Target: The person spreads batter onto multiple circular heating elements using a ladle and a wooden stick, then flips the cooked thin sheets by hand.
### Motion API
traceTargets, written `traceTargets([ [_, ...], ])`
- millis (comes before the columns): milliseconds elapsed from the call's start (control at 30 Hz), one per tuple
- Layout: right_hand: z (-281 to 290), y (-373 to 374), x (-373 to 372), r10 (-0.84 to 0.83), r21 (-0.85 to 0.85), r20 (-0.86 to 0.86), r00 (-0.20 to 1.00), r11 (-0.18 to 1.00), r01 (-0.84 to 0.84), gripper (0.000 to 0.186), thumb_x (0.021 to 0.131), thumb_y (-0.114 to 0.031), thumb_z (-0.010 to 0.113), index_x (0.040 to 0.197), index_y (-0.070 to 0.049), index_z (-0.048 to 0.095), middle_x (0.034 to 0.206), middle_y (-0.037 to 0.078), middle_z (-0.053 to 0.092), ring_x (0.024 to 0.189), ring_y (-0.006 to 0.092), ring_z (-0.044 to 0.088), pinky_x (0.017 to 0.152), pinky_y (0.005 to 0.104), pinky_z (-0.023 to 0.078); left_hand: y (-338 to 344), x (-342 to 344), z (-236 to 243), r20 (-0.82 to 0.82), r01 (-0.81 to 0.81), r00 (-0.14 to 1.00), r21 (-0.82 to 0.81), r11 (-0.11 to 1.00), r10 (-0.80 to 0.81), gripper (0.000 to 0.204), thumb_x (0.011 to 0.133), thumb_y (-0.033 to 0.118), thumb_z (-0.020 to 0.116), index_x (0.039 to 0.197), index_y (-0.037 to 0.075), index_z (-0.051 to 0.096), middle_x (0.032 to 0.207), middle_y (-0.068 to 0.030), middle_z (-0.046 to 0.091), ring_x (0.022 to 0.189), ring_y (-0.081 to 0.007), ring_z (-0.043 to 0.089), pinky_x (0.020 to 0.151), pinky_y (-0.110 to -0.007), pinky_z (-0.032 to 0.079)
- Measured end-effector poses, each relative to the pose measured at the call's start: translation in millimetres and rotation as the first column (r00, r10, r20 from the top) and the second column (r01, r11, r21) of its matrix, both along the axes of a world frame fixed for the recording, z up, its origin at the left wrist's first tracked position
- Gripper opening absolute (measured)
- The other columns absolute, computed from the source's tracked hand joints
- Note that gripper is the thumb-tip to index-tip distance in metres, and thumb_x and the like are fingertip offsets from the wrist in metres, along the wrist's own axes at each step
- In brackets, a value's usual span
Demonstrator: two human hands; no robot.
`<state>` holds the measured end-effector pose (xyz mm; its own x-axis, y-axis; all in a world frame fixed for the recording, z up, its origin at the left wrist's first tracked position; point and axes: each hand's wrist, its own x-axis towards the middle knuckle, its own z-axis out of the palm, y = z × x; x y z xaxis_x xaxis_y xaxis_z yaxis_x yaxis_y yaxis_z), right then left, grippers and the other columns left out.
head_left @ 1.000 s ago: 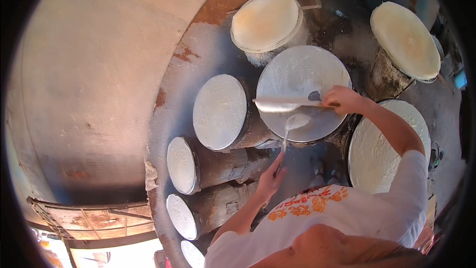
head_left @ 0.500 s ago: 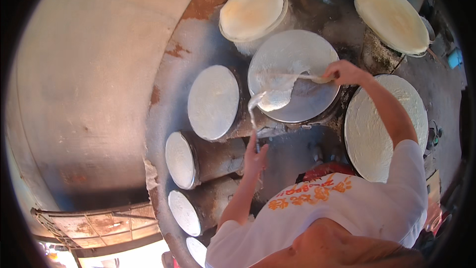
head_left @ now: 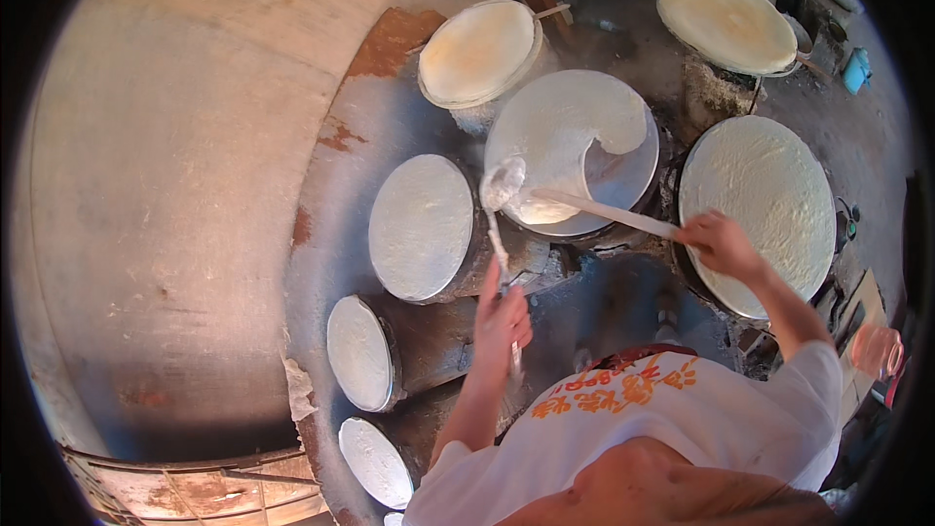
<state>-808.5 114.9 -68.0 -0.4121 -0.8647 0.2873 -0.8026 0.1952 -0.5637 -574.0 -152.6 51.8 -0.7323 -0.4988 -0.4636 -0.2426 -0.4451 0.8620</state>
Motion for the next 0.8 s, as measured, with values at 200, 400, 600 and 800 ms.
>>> traceTargets([
  [200,-8.7,-183.1,132.3,0.013,-0.125,0.966,0.258,0.897,0.423,0.035,0.086,-0.006,0.053,0.12,-0.005,0.045,0.081,0.006,0.06,0.059,0.0118,0.054,0.051,0.0249,0.043,-79.6,20.0,-14.4,-0.45,0.191,0.89,0.511,0.838,0.071,0.045,0.096,0.013,0.035,0.136,0.032,0.028,0.061,0.0051,0.032,0.037,-0.0014,0.028,0.031,-0.016,0.026],
  [400,-70.9,-279.2,200.3,0.133,-0.02,0.985,-0.106,0.708,0.706,0.025,0.094,-0.022,0.042,0.118,-0.015,0.041,0.071,0.004,0.049,0.044,0.0093,0.04,0.038,0.0243,0.033,-101.9,53.2,-15.4,-0.554,0.299,0.83,0.545,0.784,0.069,0.043,0.097,0.016,0.035,0.134,0.036,0.029,0.061,0.0049,0.03,0.038,-0.0019,0.027,0.032,-0.016,0.028],
  [600,-46.2,-218.9,228.6,0.118,0.015,0.988,-0.102,0.58,0.815,0.03,0.093,-0.023,0.045,0.123,-0.021,0.041,0.072,0.001,0.044,0.046,0.007,0.035,0.039,0.0216,0.03,-106.0,78.7,6.8,-0.507,0.246,0.856,0.218,0.945,-0.106,0.052,0.095,0.014,0.04,0.14,0.029,0.02,0.061,0.0045,0.032,0.039,-0.002,0.027,0.034,-0.017,0.029],
  [800,-46.1,-197.1,170.5,-0.021,-0.002,1.0,0.01,0.352,0.936,0.029,0.092,-0.02,0.045,0.121,-0.018,0.047,0.061,0.001,0.043,0.04,0.0102,0.038,0.034,0.0253,0.032,-92.2,84.0,1.5,-0.378,0.188,0.916,0.107,0.976,-0.134,0.053,0.094,0.013,0.042,0.14,0.027,0.021,0.059,0.0032,0.033,0.037,-0.0024,0.027,0.031,-0.018,0.029],
])
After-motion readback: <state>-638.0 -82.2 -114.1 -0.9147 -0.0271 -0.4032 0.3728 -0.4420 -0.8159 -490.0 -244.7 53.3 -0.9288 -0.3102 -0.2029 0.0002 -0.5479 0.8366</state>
